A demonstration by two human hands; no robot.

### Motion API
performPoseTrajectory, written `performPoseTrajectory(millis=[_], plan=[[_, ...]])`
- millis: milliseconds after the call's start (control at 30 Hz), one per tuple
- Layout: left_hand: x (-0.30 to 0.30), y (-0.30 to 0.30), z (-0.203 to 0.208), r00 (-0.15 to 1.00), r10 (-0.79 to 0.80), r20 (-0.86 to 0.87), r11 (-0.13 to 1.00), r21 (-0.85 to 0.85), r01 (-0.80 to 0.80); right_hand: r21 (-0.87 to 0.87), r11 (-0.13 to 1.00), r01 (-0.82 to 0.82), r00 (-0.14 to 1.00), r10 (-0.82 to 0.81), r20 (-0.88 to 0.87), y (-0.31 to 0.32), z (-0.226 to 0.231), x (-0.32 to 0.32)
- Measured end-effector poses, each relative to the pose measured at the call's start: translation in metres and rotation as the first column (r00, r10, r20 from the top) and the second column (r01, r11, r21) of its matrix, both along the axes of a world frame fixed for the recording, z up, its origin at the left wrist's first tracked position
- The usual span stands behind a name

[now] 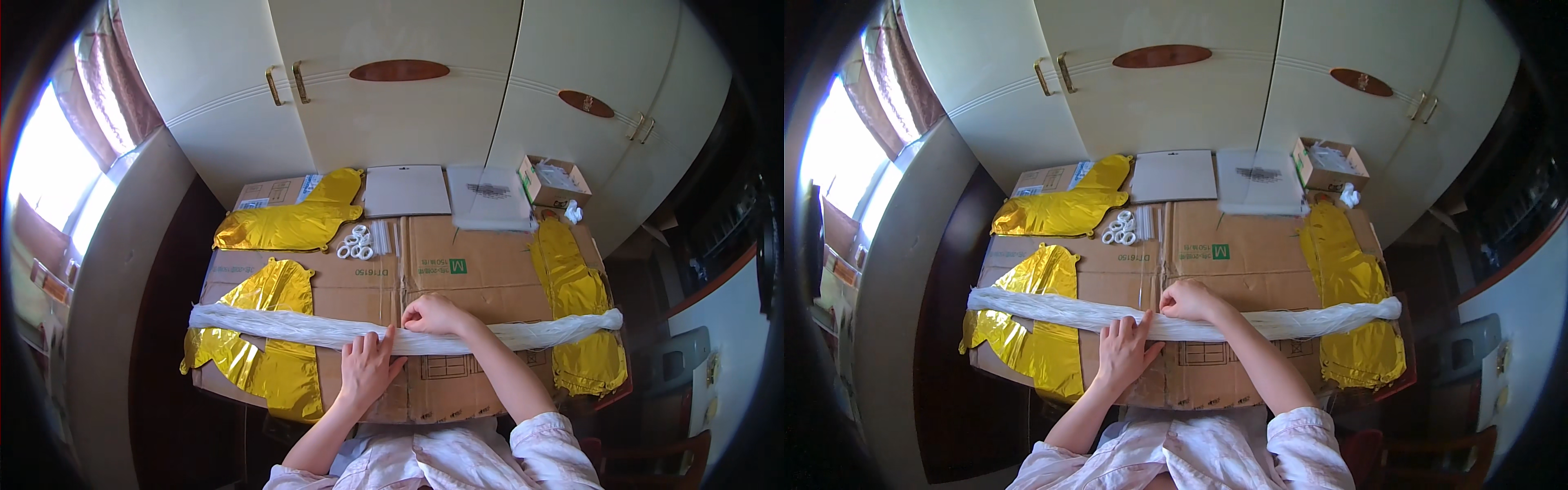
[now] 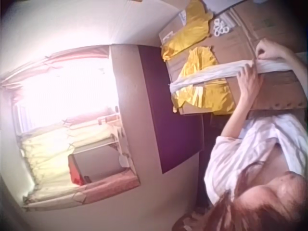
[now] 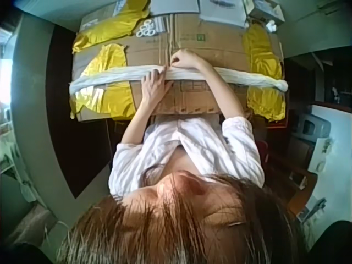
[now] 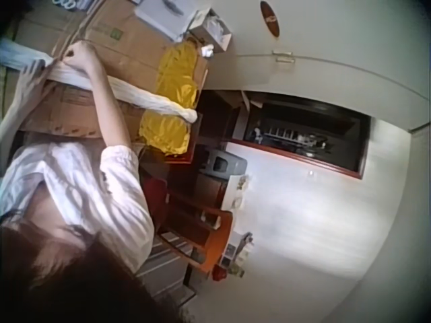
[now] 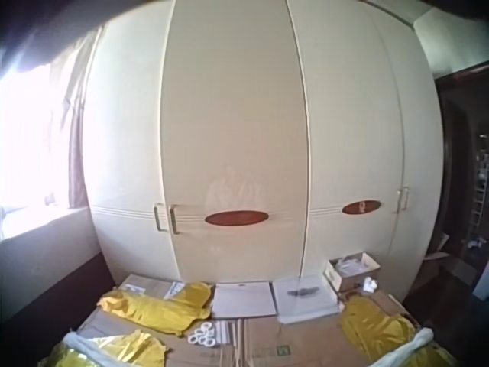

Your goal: Wrapping gold-colored sheets in protective plastic film and securing them with string at a packaging station.

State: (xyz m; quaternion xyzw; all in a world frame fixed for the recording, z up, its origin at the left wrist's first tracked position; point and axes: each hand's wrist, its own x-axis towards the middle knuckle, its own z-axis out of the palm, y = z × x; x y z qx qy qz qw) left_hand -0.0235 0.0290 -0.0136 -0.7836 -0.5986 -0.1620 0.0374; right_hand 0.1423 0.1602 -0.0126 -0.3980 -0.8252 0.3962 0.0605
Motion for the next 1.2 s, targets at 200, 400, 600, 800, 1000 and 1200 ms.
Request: performPoseTrajectory(millis=[200, 400, 600, 800, 1000, 1200], plan=[[0.000, 0.000, 0.000, 1.000, -0.005, 0.001, 1.000, 0.007, 0.005, 0.009, 1.000, -0.020, 0.998, 0.020, 0.059, -0.002, -0.002, -0.001], [-0.001, 0.000, 0.000, 1.000, -0.009, 0.004, 1.000, 0.008, 0.009, 0.015, 1.000, 0.016, 0.995, -0.018, 0.094, -0.004, 0.004, -0.004], [0.000, -0.001, 0.001, 1.000, -0.006, 0.014, 1.000, 0.015, 0.006, 0.027, 1.000, 0.001, 0.998, -0.003, 0.058, -0.006, 0.006, -0.004], [0.000, 0.000, 0.001, 1.000, -0.006, 0.016, 1.000, 0.017, 0.005, 0.028, 0.998, 0.061, 0.997, -0.062, 0.038, -0.006, 0.009, -0.003], [-0.001, -0.001, 0.000, 1.000, -0.003, 0.014, 0.999, 0.038, 0.002, -0.050, 0.996, 0.080, 0.996, -0.079, 0.037, -0.009, 0.012, -0.004], [0.002, 0.002, 0.004, 0.999, -0.028, 0.016, 0.998, 0.054, 0.027, -0.051, 0.996, 0.067, 0.998, -0.067, 0.007, -0.012, 0.016, -0.003]])
